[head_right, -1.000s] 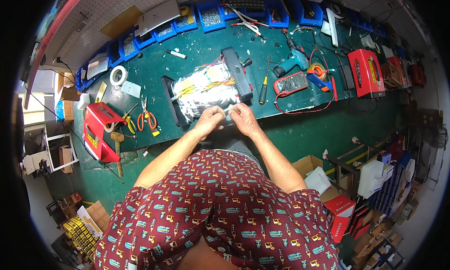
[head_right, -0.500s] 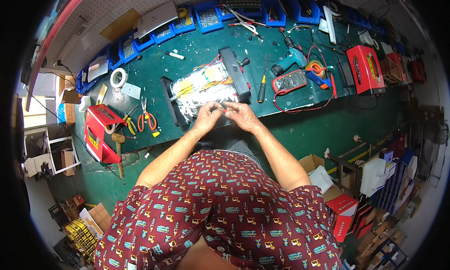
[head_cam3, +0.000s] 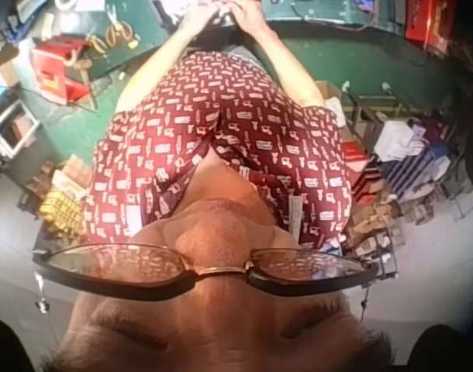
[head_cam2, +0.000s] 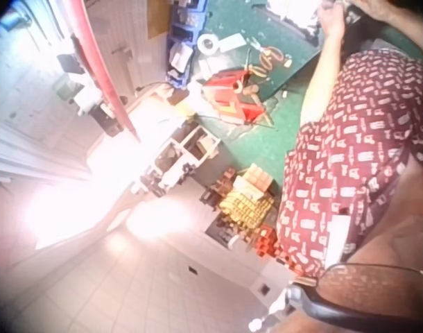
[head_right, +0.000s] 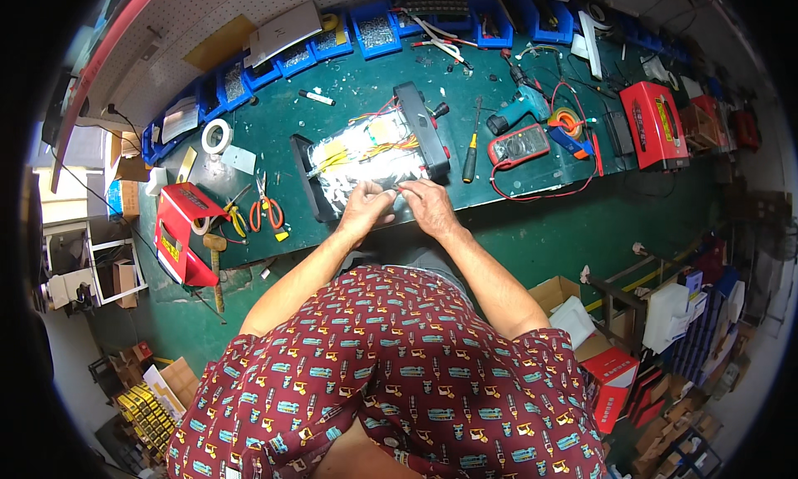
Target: The person works at a cluttered workbench, using a screwdriver to manipulate wires inside a black electronic device. They repeatedly tighten and loosen screws, adjust internal components, and use scissors to trim wires. The person also uses a multimeter to test connections and applies tape to secure wires.
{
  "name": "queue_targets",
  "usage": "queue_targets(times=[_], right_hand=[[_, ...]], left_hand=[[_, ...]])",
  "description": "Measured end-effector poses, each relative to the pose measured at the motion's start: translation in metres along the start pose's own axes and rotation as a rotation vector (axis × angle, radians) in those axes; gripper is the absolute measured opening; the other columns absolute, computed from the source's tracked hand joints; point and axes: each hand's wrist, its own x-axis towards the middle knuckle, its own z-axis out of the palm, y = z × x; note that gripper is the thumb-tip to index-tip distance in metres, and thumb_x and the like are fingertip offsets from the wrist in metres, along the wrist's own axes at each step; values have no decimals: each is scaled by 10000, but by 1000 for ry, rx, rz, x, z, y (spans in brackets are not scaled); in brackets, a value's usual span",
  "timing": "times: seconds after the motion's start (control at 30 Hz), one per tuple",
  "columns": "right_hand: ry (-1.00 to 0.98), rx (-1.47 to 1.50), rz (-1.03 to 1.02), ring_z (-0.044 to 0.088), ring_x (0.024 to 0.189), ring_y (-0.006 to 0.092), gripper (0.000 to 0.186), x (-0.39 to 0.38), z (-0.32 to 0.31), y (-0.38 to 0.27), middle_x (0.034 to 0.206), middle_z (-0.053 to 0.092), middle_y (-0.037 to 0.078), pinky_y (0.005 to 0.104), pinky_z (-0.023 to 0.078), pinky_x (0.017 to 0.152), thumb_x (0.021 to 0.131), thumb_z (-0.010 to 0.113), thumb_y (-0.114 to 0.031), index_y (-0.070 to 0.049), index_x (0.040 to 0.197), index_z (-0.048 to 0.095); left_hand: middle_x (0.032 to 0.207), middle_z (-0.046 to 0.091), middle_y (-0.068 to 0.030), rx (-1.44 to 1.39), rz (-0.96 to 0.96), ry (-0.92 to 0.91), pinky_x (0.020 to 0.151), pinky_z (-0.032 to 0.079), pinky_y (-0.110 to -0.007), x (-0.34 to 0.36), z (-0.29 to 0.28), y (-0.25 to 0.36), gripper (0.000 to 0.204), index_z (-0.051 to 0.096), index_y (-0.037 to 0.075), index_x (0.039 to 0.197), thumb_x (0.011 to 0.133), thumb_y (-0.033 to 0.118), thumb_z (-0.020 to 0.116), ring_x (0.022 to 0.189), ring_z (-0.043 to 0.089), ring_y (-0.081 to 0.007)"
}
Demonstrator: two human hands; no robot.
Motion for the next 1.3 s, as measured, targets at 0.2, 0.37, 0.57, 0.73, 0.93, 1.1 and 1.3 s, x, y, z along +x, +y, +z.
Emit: queue_targets(times=[0.2,0.37,0.57,0.73,0.93,1.1,1.3], right_hand=[[-73,-102,-4,664,900,363,187,-1,7,6,936,687,177,415,528,790,880,637,-112,-2,1014,706],[-263,-106,-29,661,868,367,145,6,-8,6,878,675,176,428,523,765,849,634,-113,-13,928,703],[-301,55,115,675,804,243,193,7,-16,6,840,687,159,360,521,751,834,690,-130,23,953,700],[-250,252,241,672,819,153,251,0,-19,9,886,721,124,309,534,767,847,711,-132,60,1009,705],[-204,311,275,668,825,118,269,-3,-21,12,887,727,87,284,535,770,845,727,-150,50,1023,714],[-144,346,299,626,770,83,272,0,-18,11,880,720,53,270,520,721,855,720,-148,26,1064,716],[-121,160,71,648,759,176,271,3,-14,1,888,703,121,316,511,699,862,694,-162,18,1064,710]], left_hand=[[875,597,-35,-116,-213,-370,617,564,-254,-4,-20,6,328,568,104,1075,971,410,625,648,598,-103],[873,638,-88,-70,-351,-670,509,516,-230,-2,-41,37,525,491,132,1263,983,577,498,609,634,-123],[736,606,-44,-3,-242,-575,464,444,-206,33,-38,36,597,500,99,1236,975,633,454,549,587,-101],[680,583,-23,303,-141,-461,455,422,-219,49,-32,33,555,550,91,1125,992,615,426,517,543,-100],[689,577,-21,620,-19,-439,506,449,-264,46,-29,25,579,592,79,1060,984,625,416,562,537,-103],[747,571,-22,607,108,-485,568,428,-271,23,-32,17,478,594,55,1170,994,489,502,634,515,-99],[717,517,15,561,205,-450,547,371,-260,18,-38,7,329,597,46,1141,956,315,631,631,456,-74]])
